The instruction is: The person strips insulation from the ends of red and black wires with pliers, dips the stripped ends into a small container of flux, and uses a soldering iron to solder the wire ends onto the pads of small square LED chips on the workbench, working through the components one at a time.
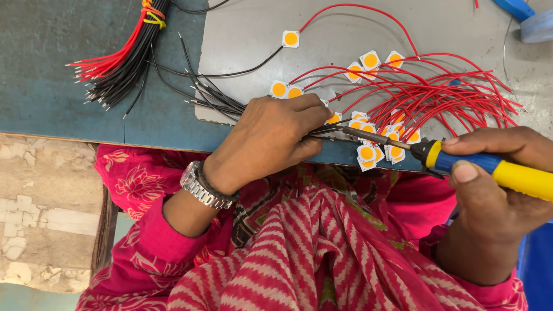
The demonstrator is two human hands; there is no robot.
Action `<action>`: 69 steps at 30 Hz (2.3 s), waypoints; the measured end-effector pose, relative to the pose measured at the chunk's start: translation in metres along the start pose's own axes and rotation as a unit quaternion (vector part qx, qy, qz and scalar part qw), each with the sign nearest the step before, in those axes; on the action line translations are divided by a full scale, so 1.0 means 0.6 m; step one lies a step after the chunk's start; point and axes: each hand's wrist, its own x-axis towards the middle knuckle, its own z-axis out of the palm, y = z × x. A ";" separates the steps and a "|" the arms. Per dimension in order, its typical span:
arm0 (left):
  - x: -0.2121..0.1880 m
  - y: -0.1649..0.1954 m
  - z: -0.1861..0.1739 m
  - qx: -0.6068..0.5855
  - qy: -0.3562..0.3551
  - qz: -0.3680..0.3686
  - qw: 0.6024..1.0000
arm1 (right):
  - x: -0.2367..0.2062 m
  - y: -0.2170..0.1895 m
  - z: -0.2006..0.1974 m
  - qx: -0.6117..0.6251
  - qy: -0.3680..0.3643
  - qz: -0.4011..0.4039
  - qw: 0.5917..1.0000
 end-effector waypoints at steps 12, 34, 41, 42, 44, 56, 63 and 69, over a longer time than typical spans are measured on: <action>0.010 0.002 -0.004 -0.001 -0.013 0.013 1.000 | 0.030 -0.023 -0.009 -0.029 -0.082 -0.014 0.996; 0.019 0.001 -0.006 -0.012 -0.022 0.014 1.000 | 0.026 -0.037 0.011 -0.033 -0.052 -0.009 0.998; 0.023 0.002 -0.003 0.006 -0.033 0.012 0.999 | 0.037 -0.051 0.015 -0.047 -0.080 -0.027 0.995; 0.023 0.003 -0.004 0.004 -0.030 0.015 0.999 | 0.039 -0.050 0.013 -0.056 -0.083 -0.030 0.995; 0.023 0.003 -0.005 0.000 -0.025 0.021 0.999 | 0.035 -0.045 0.010 -0.061 -0.071 -0.027 0.995; 0.016 0.003 -0.002 -0.013 -0.007 0.010 1.000 | -0.027 0.092 -0.092 0.161 0.056 0.058 0.984; 0.002 -0.010 0.013 -0.009 0.033 0.028 0.999 | -0.012 0.078 -0.035 0.105 0.064 -0.034 0.992; 0.001 -0.031 0.040 0.017 0.170 -0.031 0.985 | 0.025 0.064 0.033 0.066 -0.025 -0.083 0.994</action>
